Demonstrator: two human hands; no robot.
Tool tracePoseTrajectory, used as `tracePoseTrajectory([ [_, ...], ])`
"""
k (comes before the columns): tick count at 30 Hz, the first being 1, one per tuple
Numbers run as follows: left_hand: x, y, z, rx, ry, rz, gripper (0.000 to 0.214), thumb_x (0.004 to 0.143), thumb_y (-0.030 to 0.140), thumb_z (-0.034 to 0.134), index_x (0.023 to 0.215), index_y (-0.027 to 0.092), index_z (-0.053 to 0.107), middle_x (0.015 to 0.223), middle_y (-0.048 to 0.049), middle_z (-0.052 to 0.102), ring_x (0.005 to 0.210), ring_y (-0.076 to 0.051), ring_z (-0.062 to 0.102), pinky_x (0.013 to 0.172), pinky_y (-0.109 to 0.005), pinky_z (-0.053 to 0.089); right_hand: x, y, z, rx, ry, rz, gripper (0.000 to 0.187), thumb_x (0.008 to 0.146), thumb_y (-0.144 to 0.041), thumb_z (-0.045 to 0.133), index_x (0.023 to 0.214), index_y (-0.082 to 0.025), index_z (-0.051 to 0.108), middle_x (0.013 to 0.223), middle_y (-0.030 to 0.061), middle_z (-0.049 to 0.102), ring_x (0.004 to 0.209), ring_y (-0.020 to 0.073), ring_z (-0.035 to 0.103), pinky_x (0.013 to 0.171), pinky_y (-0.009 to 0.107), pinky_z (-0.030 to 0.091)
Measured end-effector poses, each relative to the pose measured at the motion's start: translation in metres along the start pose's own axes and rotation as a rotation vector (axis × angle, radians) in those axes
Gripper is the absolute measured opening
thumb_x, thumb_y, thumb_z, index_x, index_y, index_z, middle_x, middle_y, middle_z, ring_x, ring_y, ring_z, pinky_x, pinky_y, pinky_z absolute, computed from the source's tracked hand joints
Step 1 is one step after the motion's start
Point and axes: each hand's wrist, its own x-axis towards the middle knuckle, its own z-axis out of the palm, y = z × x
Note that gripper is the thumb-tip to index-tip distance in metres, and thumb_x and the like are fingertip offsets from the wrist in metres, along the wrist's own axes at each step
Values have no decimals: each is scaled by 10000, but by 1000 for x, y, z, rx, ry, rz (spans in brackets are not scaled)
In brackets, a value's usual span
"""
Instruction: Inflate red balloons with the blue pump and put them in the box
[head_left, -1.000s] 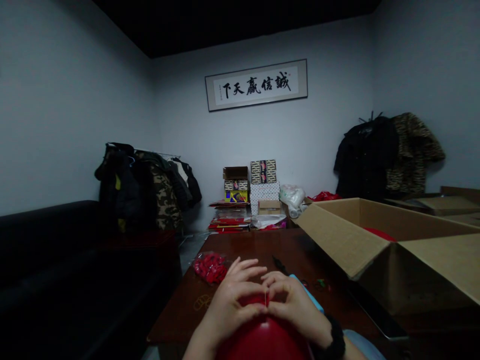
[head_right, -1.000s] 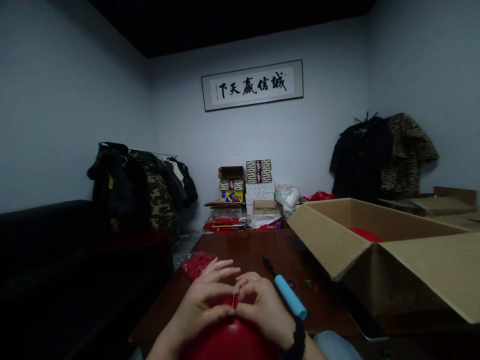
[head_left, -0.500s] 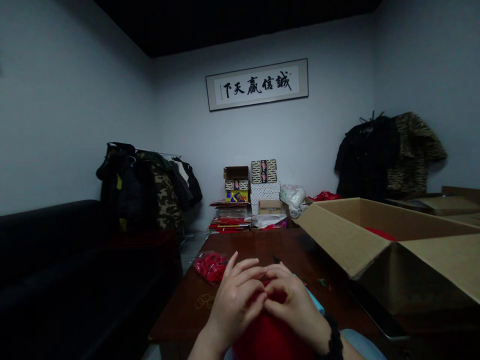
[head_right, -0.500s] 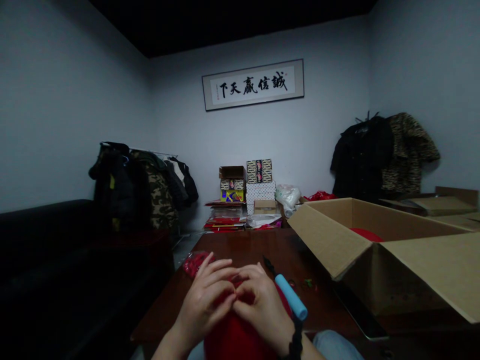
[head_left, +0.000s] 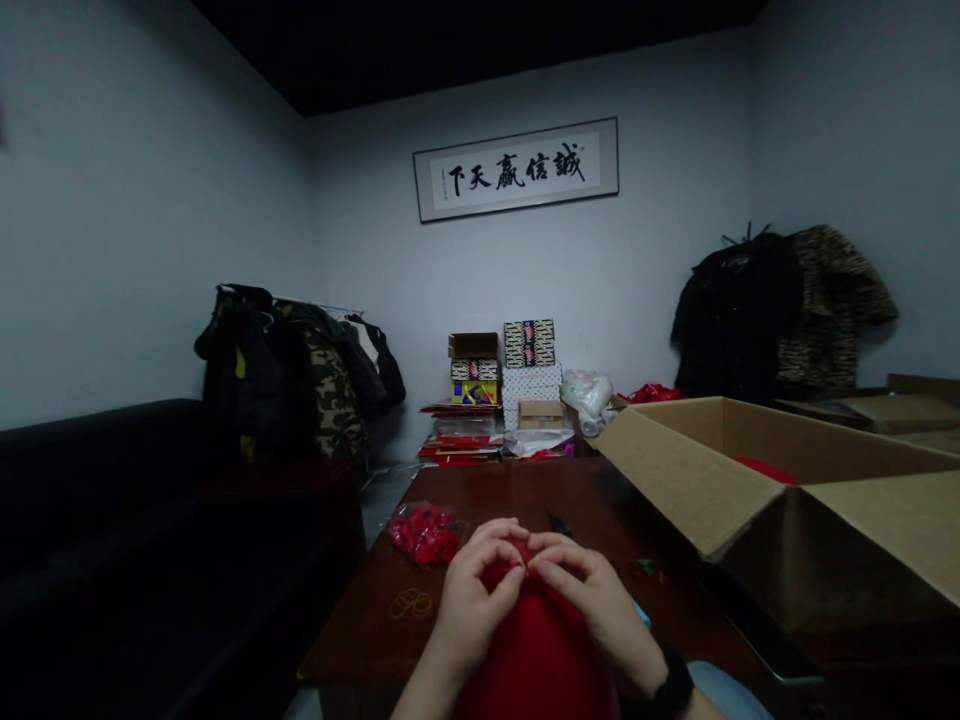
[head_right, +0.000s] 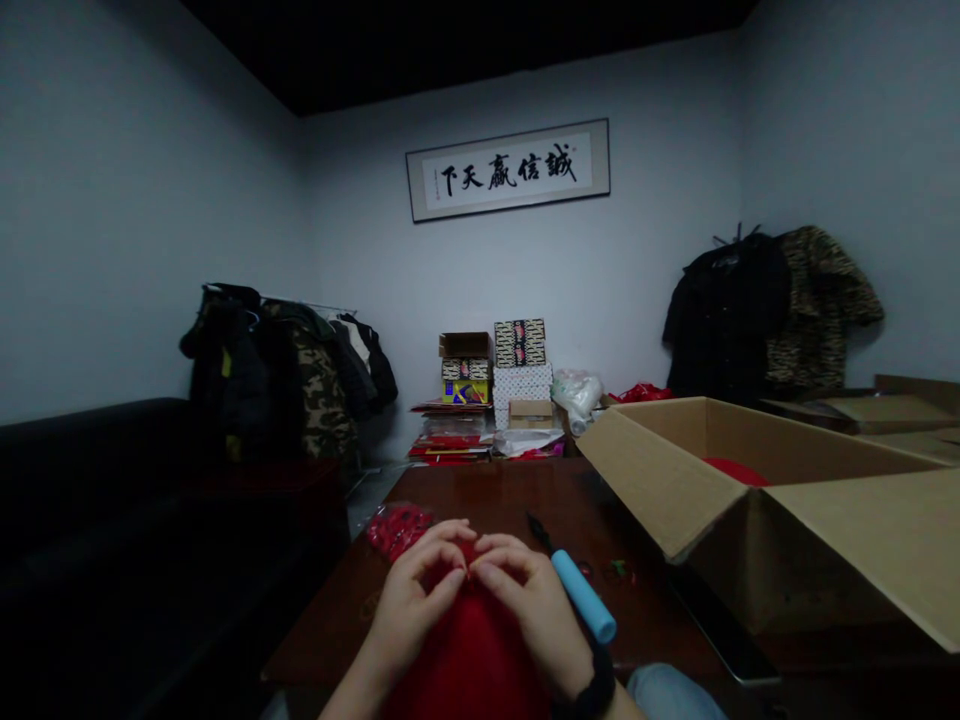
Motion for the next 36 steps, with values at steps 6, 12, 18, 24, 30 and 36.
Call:
tracePoseTrajectory([
  [6,-3,0,0,-22,-8,-49,94,753,170,574,674,200,614,1050,-89,669,1118,-252,558,970,-408,417,1,-3,-7,190,-176,20,216,838,-390,568,707,-221,604,1064,32,578,1039,205,518,941,354,362],
  [12,-1,4,2,-45,7,-77,96,742,167,568,653,196,591,1037,-95,667,1095,-251,568,955,-385,423,4,-3,-16,250,-169,53,255,735,-415,695,628,-203,600,1047,44,586,1075,224,515,974,373,347],
  [18,-1,9,3,-78,-8,-117,93,745,192,570,652,196,568,1064,-107,660,1052,-246,585,946,-380,424,0,0,-9,414,9,91,235,785,-440,646,900,-245,710,1321,70,522,1257,251,430,1051,405,318],
  [24,-3,4,5,-136,-46,-103,85,756,190,578,671,193,573,1071,-98,652,1070,-240,571,957,-368,412,2,-8,3,236,160,5,271,815,-452,615,978,-254,704,1397,72,460,1224,247,466,1045,414,338],
  [30,-2,8,5,-142,-38,-125,95,746,189,565,651,188,572,1054,-106,643,1045,-251,578,930,-377,423,6,-18,-6,330,-58,34,224,803,-431,582,712,-250,676,1097,41,644,1166,237,488,1052,436,303],
  [36,0,7,10,-103,26,-124,100,731,211,582,635,186,584,1091,-115,614,1065,-259,564,940,-377,420,11,-23,-21,-620,-75,-355,237,799,-237,544,584,-278,634,1062,7,633,1248,250,392,1098,506,184],
])
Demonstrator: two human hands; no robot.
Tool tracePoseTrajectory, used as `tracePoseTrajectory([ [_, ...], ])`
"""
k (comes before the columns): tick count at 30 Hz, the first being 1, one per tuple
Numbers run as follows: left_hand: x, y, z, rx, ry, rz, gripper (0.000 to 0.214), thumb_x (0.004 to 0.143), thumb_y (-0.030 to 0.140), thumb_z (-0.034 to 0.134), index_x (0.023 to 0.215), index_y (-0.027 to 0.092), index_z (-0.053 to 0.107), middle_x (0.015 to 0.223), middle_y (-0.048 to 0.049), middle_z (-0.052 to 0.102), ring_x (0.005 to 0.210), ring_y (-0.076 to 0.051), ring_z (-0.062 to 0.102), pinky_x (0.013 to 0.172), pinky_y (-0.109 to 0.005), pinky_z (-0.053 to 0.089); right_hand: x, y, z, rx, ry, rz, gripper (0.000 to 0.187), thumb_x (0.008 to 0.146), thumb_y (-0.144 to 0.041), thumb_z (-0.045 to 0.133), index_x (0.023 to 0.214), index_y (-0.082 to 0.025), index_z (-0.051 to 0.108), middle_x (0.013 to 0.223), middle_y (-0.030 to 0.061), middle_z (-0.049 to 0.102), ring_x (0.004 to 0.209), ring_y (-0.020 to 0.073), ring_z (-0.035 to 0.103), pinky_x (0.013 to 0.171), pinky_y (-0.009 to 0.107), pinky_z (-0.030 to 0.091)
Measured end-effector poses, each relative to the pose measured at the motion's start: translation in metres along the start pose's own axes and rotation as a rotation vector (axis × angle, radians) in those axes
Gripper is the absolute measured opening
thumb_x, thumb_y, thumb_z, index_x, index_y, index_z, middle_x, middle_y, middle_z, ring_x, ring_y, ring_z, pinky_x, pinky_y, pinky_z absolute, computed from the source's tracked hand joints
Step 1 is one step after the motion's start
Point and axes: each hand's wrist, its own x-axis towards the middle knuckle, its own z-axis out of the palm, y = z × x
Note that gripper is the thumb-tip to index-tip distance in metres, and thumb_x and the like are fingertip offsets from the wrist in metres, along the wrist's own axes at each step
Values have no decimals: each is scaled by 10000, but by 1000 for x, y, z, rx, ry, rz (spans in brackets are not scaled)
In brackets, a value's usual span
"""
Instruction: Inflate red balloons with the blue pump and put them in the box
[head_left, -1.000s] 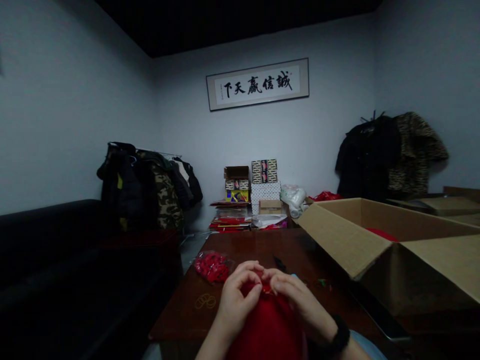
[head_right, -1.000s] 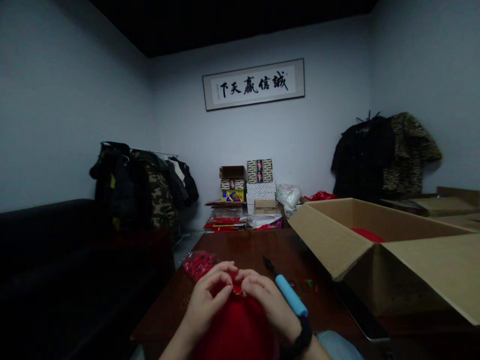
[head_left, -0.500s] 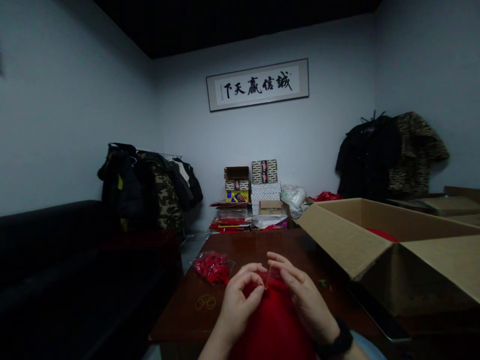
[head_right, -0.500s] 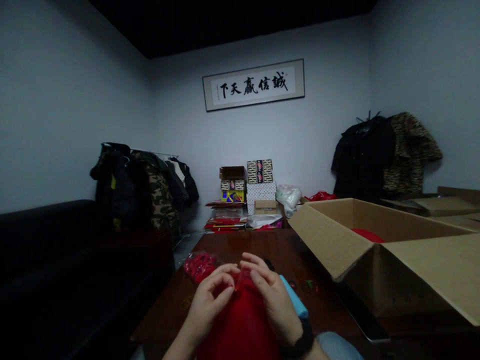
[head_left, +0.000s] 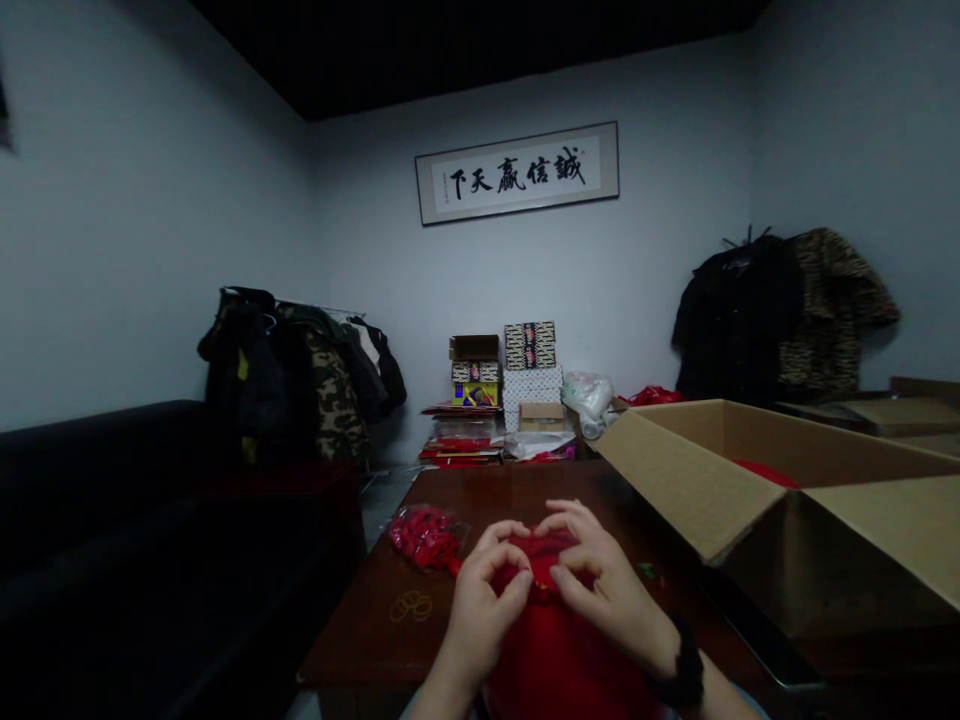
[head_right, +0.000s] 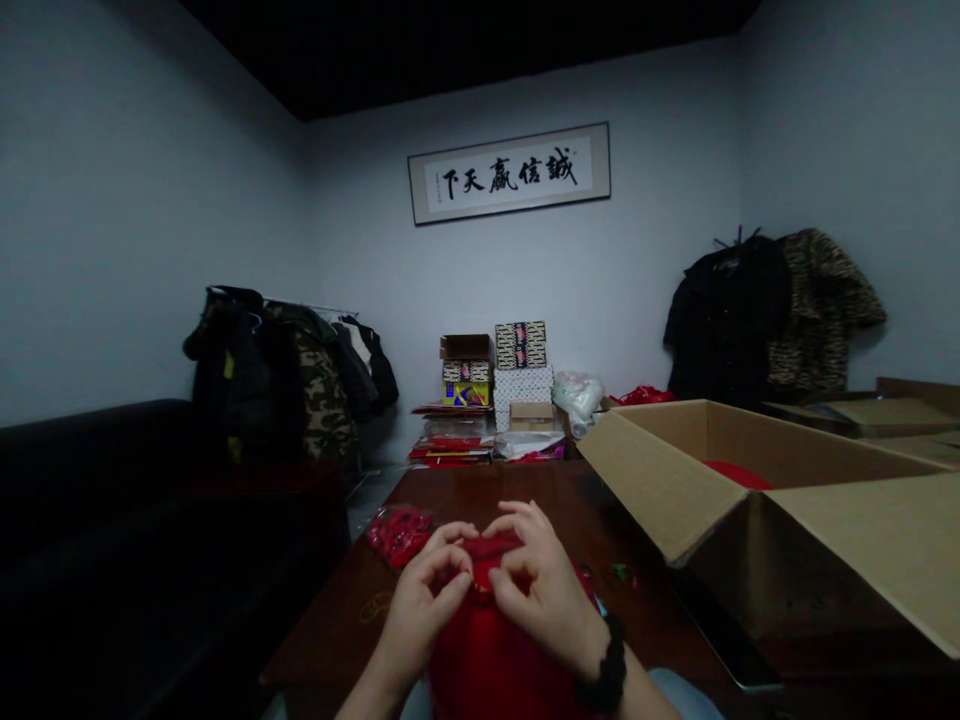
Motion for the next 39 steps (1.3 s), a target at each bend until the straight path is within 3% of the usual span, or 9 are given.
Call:
tracePoseTrajectory([
  [3,0,1,3,-1,22,21,108,735,221,584,633,187,588,1077,-107,607,1069,-257,558,944,-373,420,-1,-1,-4,-39,-28,-28,247,796,-246,541,573,-285,640,1136,-7,629,1298,258,346,1117,531,119],
  [6,0,0,5,-18,45,11,121,748,235,575,638,186,584,1080,-106,593,1055,-257,561,912,-364,441,-5,-1,-2,258,-83,36,308,845,-353,494,609,-293,682,1338,-22,532,1382,252,225,1119,499,146],
  [11,-3,-4,5,-46,43,-52,104,758,213,564,659,182,576,1138,-109,574,1062,-252,552,914,-360,437,-15,3,10,674,15,115,255,855,-445,498,872,-319,720,1526,-50,278,1415,248,161,1141,458,88],
  [17,-6,6,7,-56,-50,-15,88,742,179,560,655,187,552,1034,-88,605,1001,-226,564,892,-325,429,-17,4,24,525,98,150,301,905,-406,471,1169,-362,610,1567,-42,145,1406,213,196,1145,410,153],
  [22,-5,12,13,-34,-105,-5,82,720,151,563,646,185,551,1020,-86,608,972,-222,565,870,-315,424,-10,2,37,301,392,218,244,877,-420,528,1048,-332,678,1509,20,305,1348,245,325,1107,427,278],
  [25,-4,6,13,-63,-109,-19,87,724,145,555,646,182,543,988,-83,608,948,-216,567,850,-311,426,-6,3,39,291,469,246,206,816,-438,618,947,-311,713,1444,49,406,1296,268,399,1091,449,303],
  [32,-4,-6,5,-165,-123,-41,113,770,225,567,669,174,568,1026,-89,601,980,-224,562,865,-323,422,-9,18,31,686,196,209,261,770,-484,664,942,-293,711,1438,67,432,1289,287,414,1057,478,329],
  [36,-6,-12,5,-195,-58,-78,131,761,264,595,670,171,579,1082,-101,579,1006,-239,560,860,-335,433,-8,20,20,565,19,144,302,697,-466,743,964,-329,711,1447,54,424,1300,281,403,1075,462,301],
  [39,-9,-13,7,-151,30,-72,122,769,272,602,693,177,598,1137,-105,557,1070,-251,541,901,-354,425,-7,19,12,366,-1,115,297,676,-429,769,952,-335,715,1446,50,424,1316,278,378,1083,462,291],
])
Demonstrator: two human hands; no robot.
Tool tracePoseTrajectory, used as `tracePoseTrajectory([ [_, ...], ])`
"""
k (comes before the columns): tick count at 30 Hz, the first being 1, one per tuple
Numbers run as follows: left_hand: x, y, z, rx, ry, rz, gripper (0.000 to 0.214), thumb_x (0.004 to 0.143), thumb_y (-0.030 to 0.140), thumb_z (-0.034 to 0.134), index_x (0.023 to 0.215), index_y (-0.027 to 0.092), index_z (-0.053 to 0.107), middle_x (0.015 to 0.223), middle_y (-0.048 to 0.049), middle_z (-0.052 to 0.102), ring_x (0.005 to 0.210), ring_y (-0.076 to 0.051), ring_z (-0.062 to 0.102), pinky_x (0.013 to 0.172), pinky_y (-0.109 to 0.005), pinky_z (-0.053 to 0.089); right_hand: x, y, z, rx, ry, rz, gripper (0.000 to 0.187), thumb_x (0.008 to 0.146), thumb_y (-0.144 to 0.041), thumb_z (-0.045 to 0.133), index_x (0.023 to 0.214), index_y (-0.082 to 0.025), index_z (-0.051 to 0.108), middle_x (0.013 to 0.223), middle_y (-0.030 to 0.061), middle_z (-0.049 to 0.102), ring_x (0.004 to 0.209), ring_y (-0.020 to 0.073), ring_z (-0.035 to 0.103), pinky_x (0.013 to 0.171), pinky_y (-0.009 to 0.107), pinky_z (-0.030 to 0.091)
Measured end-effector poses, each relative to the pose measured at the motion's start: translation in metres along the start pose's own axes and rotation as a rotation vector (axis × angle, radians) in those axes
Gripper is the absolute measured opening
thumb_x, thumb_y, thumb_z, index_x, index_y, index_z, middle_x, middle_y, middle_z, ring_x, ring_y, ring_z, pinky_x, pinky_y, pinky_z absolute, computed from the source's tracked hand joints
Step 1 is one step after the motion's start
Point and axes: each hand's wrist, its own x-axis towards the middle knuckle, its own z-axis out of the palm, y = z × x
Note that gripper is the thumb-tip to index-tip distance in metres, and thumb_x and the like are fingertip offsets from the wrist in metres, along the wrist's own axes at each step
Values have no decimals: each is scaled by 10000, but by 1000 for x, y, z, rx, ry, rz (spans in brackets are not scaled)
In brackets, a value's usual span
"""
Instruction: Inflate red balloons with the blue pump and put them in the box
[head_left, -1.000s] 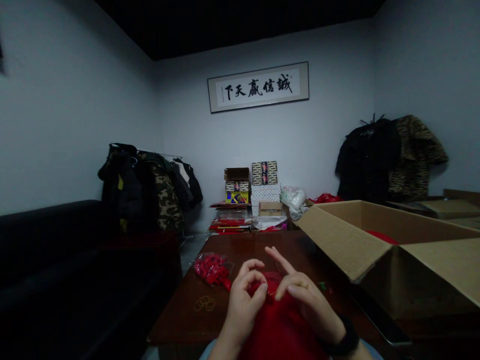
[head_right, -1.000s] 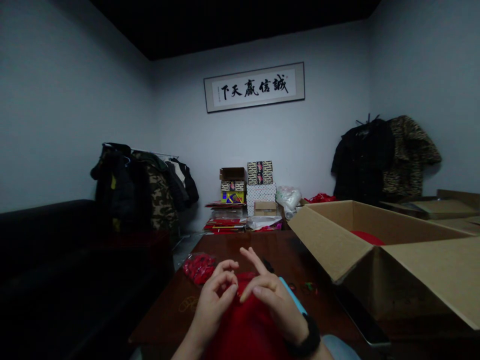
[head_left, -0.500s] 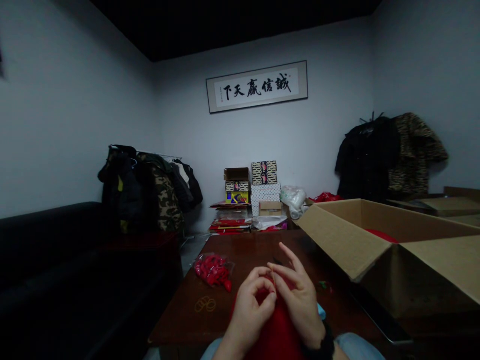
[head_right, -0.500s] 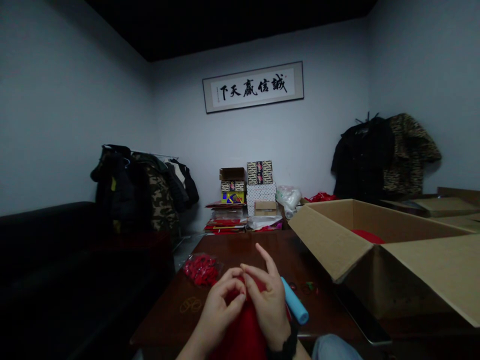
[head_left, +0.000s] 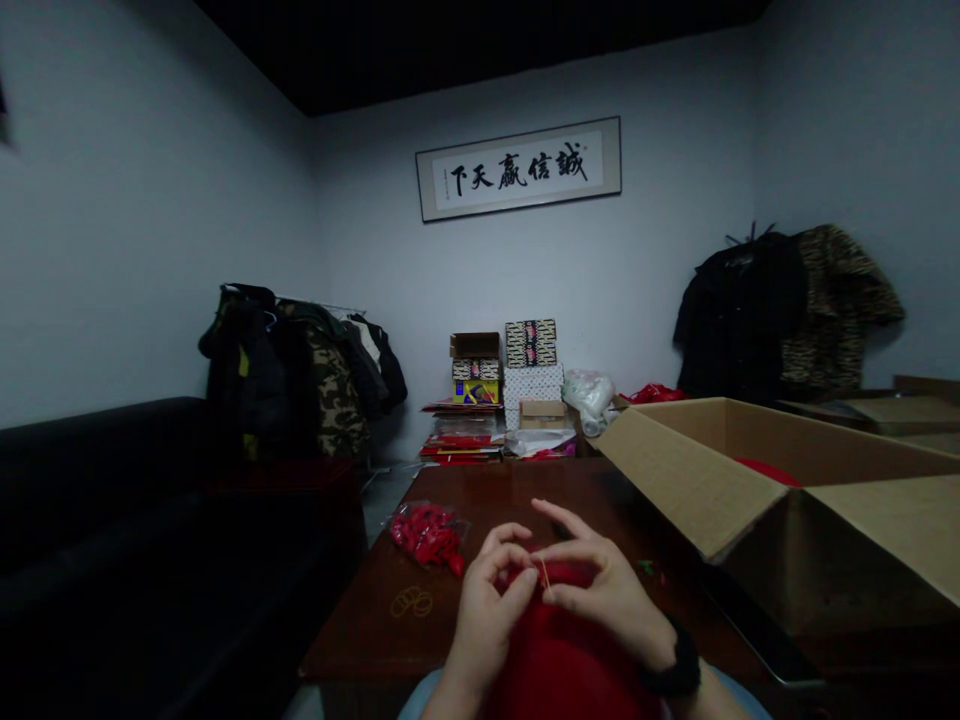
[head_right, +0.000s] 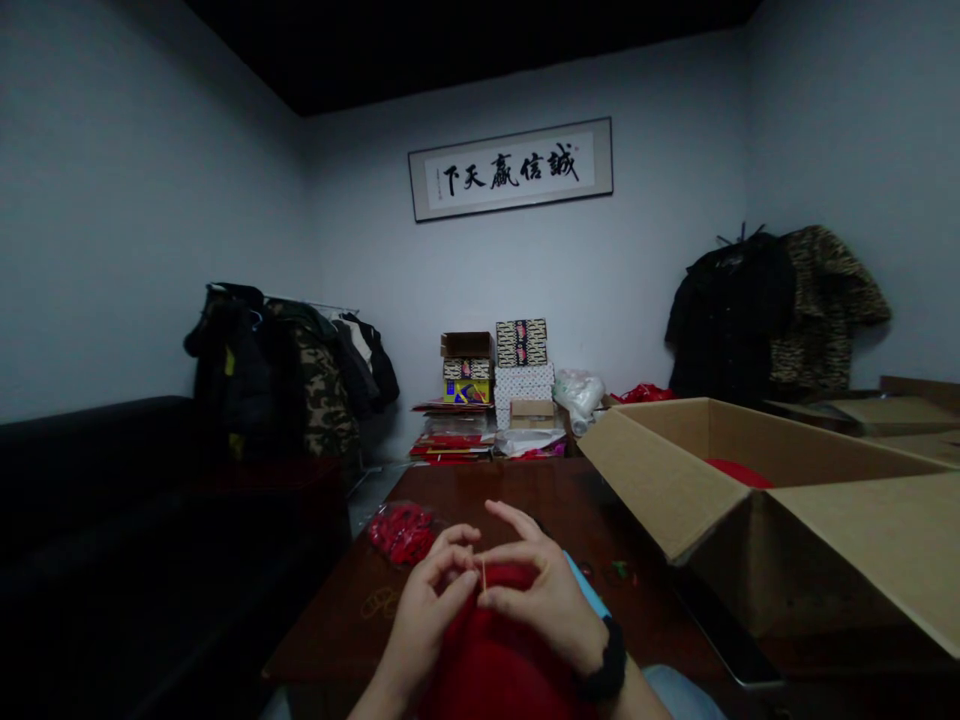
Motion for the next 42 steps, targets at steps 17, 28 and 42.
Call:
tracePoseTrajectory([
  [17,5,9,-13,251,-68,306,150,832,258,571,903,257,702,1311,-81,496,1224,-261,466,1037,-473,378,0,-14,6,-281,36,-58,88,727,-207,654,769,-282,635,1178,23,599,1225,220,463,1124,528,137],
  [28,15,47,-38,968,-345,822,339,781,173,616,1058,356,684,1490,-12,369,1354,-277,305,1118,-580,190,8,-17,-9,-424,-128,-139,127,667,-179,678,728,-276,623,1249,-17,568,1290,200,388,1135,489,100],
  [42,18,64,-31,962,-527,814,114,809,194,637,833,285,700,1272,-4,623,1262,-214,466,1143,-531,181,13,-42,-6,-373,-319,-57,353,671,-201,680,1007,-300,636,1285,35,569,1203,241,485,1108,580,116],
])
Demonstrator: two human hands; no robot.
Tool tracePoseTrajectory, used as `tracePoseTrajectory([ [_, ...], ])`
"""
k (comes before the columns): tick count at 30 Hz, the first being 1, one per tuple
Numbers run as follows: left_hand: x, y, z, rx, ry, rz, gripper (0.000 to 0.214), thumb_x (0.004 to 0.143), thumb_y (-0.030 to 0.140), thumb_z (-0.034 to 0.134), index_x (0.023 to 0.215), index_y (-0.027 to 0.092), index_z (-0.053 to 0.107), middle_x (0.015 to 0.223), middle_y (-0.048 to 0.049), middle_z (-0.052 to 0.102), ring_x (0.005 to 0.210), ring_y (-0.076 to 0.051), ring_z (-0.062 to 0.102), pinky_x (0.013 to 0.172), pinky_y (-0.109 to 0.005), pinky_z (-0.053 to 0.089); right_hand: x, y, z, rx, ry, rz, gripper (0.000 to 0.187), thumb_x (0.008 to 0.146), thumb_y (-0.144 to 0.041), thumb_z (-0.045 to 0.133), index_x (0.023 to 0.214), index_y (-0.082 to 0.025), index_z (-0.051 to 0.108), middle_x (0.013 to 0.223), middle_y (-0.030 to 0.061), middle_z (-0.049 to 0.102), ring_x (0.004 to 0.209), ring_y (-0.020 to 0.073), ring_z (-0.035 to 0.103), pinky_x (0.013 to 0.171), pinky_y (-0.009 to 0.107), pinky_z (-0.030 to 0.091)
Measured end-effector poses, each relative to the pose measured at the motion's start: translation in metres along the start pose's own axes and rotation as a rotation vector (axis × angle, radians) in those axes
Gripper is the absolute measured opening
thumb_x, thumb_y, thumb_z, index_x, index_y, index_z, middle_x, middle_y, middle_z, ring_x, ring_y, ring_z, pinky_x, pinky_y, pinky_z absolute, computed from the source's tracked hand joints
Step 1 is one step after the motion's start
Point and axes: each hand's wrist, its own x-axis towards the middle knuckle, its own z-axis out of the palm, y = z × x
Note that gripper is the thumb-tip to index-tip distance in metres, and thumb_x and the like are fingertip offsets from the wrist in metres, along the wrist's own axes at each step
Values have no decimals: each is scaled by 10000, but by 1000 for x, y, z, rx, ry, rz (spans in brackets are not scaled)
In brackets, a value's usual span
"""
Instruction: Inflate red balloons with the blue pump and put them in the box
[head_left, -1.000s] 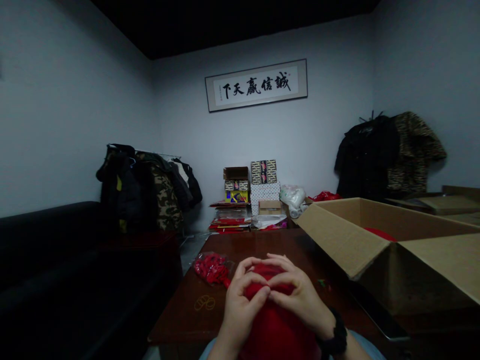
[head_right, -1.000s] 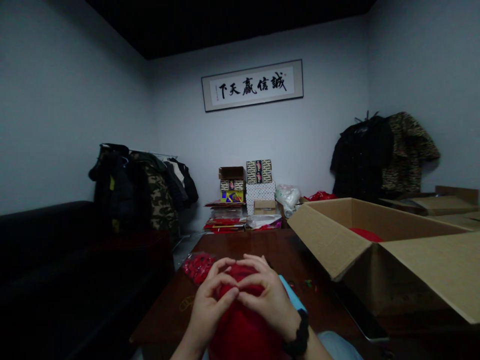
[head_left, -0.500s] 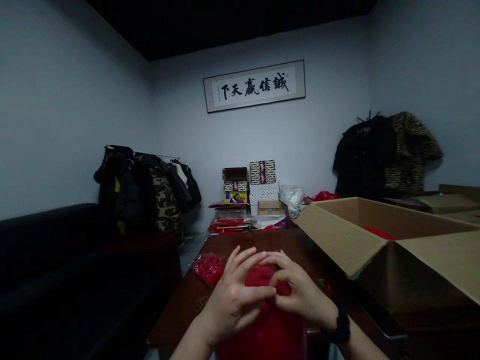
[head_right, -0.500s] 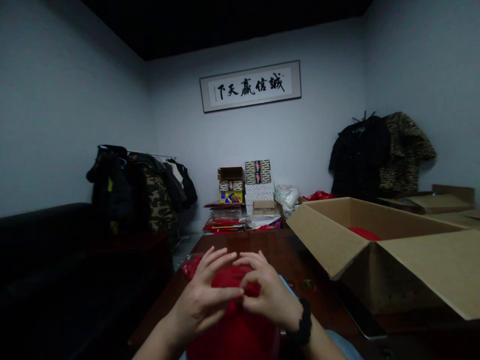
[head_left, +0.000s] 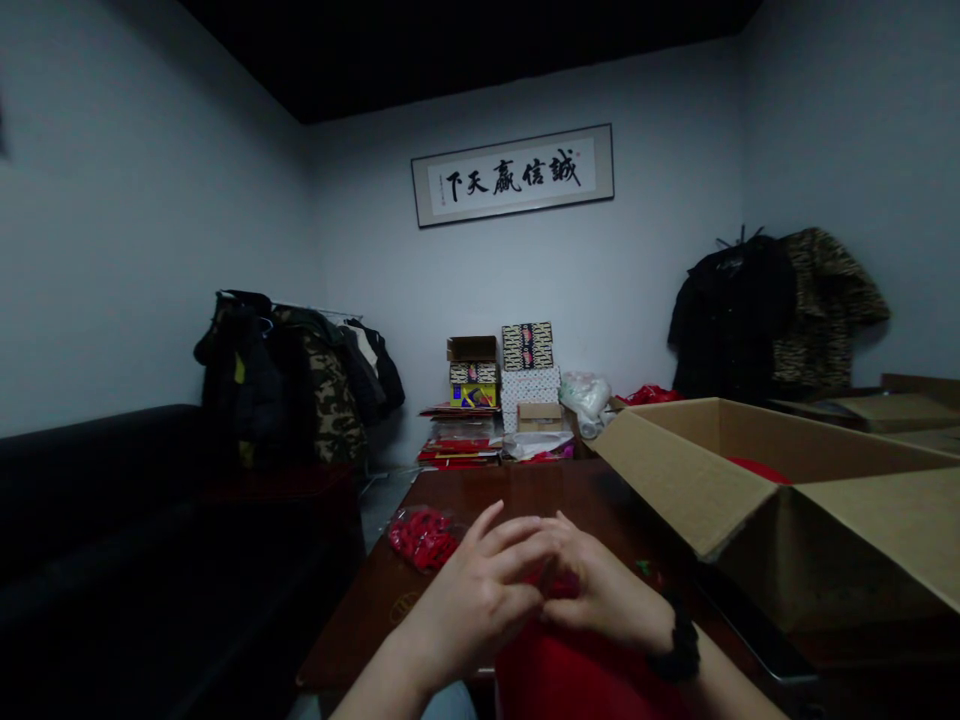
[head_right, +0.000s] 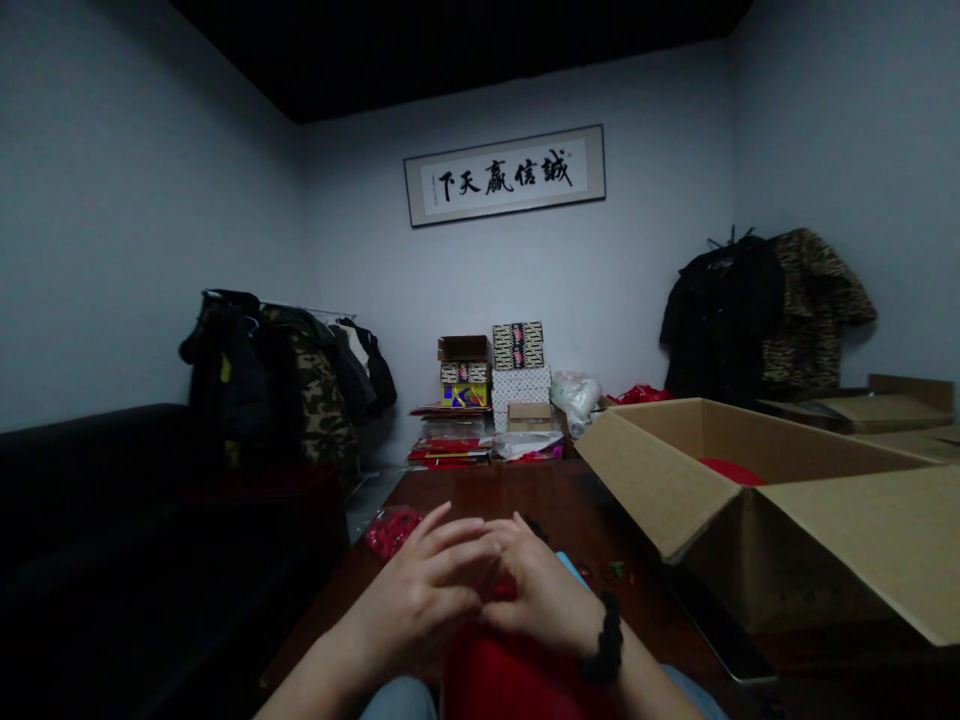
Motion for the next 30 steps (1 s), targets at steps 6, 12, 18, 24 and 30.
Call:
tracePoseTrajectory([
  [6,0,-3,9,6,3,28,167,839,148,574,903,262,678,1222,-13,649,1251,-195,476,1159,-497,158,5,4,-5,47,-58,-21,474,651,-163,711,1086,-336,643,1230,-6,611,1169,236,512,1116,533,139],
  [12,-5,-17,21,-10,37,-56,203,730,117,603,847,268,673,1202,-28,630,1243,-241,462,1146,-548,144,15,17,-10,104,-23,-76,99,702,-366,739,714,-273,708,1113,3,661,1168,246,511,1058,458,305],
  [18,-1,-30,31,-104,97,-121,262,665,83,599,838,270,663,1135,-43,629,1183,-248,496,1134,-568,168,25,32,-16,93,-35,-67,121,702,-415,741,717,-296,719,1128,4,650,1216,259,470,1081,483,263],
  [24,12,-51,32,-179,145,-163,313,651,41,538,858,260,625,1019,-35,644,1081,-209,554,1126,-528,227,37,46,-30,198,-32,-56,103,710,-372,748,772,-291,730,1214,14,592,1243,231,438,1061,414,311],
  [30,23,-75,37,-172,216,-200,257,664,49,535,827,234,608,1050,-49,619,1082,-209,548,1116,-523,262,48,70,-27,460,153,-32,72,730,-339,739,771,-281,723,1107,22,615,1100,205,547,975,389,404],
])
